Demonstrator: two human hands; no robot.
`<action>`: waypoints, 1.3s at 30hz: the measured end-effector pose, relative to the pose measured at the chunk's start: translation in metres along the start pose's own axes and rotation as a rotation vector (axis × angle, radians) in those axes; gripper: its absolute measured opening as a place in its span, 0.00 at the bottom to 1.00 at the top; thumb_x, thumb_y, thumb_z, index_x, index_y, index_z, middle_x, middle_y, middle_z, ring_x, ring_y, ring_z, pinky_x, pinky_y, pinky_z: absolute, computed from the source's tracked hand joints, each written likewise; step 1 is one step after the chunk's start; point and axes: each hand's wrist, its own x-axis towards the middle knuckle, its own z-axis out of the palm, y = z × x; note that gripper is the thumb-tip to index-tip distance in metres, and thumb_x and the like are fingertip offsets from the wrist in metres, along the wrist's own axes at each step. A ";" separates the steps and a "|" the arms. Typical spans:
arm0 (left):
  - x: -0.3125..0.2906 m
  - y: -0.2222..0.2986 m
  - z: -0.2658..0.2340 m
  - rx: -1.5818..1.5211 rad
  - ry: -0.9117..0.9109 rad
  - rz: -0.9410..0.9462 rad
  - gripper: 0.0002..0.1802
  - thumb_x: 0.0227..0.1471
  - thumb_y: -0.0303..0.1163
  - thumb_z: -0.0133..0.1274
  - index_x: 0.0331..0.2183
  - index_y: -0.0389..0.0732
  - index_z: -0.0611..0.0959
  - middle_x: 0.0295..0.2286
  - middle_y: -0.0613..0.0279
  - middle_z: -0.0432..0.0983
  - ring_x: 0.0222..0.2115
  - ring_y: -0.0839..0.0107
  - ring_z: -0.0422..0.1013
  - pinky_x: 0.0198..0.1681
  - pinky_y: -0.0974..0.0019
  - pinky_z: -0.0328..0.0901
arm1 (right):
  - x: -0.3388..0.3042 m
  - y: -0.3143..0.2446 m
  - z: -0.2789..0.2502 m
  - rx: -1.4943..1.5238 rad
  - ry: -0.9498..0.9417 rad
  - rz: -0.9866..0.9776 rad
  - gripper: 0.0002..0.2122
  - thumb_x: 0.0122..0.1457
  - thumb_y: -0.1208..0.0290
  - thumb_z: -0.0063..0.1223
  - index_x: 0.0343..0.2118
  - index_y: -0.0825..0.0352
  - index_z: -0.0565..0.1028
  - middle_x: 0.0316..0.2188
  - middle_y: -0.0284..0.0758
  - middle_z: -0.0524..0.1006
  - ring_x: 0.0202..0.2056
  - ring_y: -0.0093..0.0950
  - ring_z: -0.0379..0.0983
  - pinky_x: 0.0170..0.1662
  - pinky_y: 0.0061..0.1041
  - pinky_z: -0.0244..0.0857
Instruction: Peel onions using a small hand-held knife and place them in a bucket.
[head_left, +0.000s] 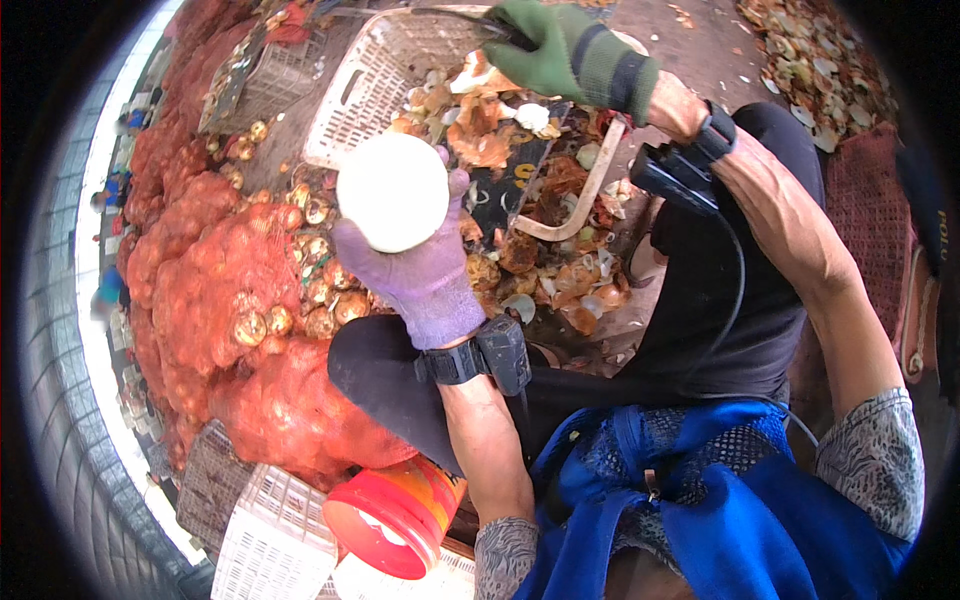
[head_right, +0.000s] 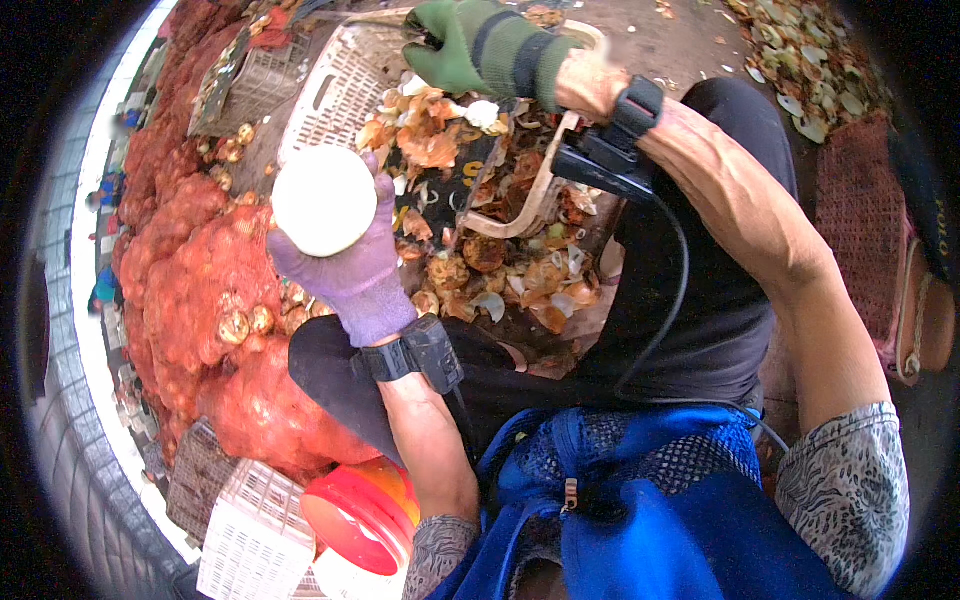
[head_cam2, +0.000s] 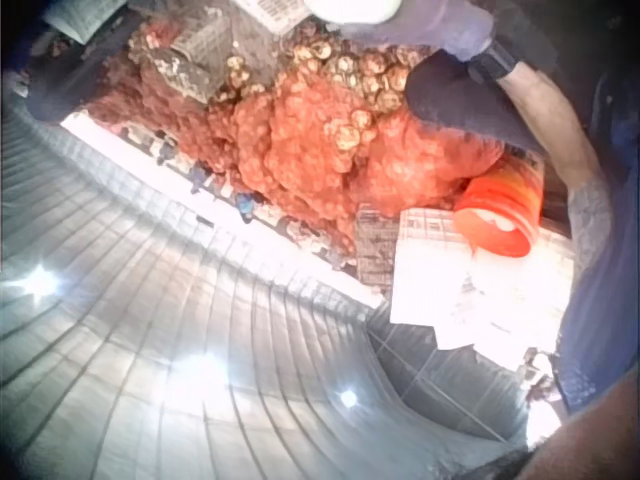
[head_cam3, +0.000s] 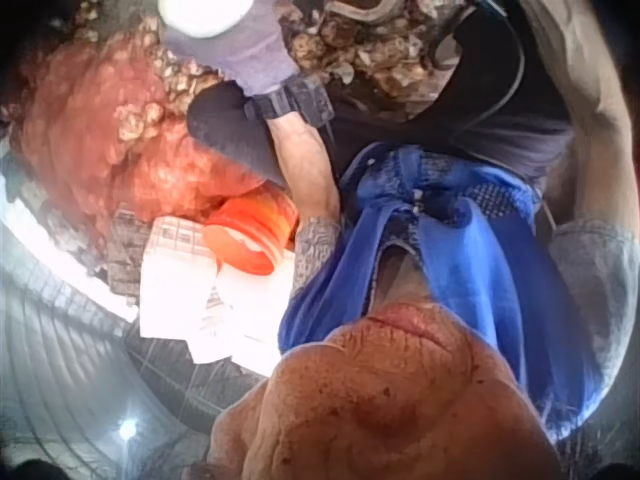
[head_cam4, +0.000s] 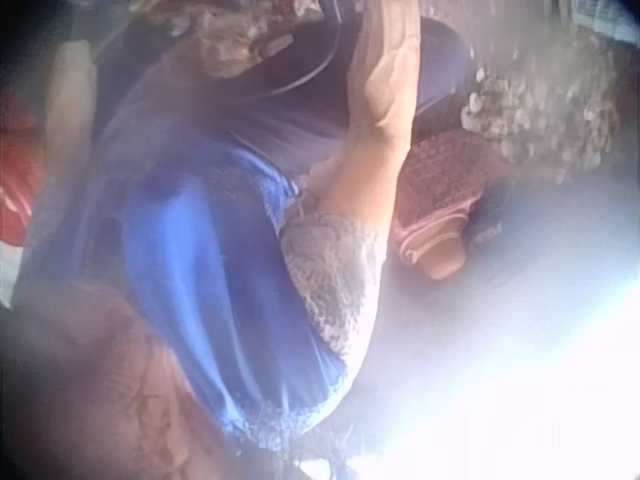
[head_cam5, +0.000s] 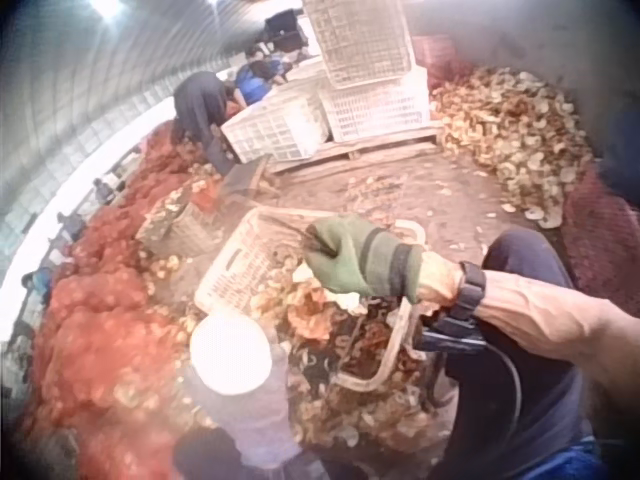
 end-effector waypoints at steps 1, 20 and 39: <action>0.000 -0.003 -0.001 -0.210 -0.049 0.004 0.40 0.39 0.50 0.60 0.52 0.42 0.69 0.48 0.45 0.65 0.46 0.41 0.64 0.45 0.39 0.65 | 0.000 -0.001 -0.001 -0.098 -0.033 -0.019 0.09 0.56 0.68 0.48 0.34 0.69 0.73 0.18 0.33 0.73 0.19 0.20 0.68 0.21 0.24 0.62; 0.003 -0.010 0.010 -0.105 0.058 0.171 0.38 0.47 0.63 0.50 0.53 0.48 0.68 0.51 0.55 0.64 0.50 0.48 0.62 0.49 0.40 0.65 | -0.032 -0.036 0.036 0.191 -0.214 0.203 0.15 0.58 0.57 0.47 0.39 0.64 0.73 0.18 0.28 0.73 0.17 0.18 0.70 0.18 0.18 0.65; -0.162 0.165 0.007 0.110 0.131 0.615 0.41 0.36 0.50 0.64 0.48 0.35 0.71 0.45 0.43 0.67 0.46 0.40 0.63 0.48 0.46 0.67 | -0.018 -0.028 0.069 0.156 -0.345 -0.275 0.16 0.62 0.62 0.44 0.48 0.66 0.71 0.31 0.31 0.76 0.20 0.16 0.70 0.18 0.16 0.61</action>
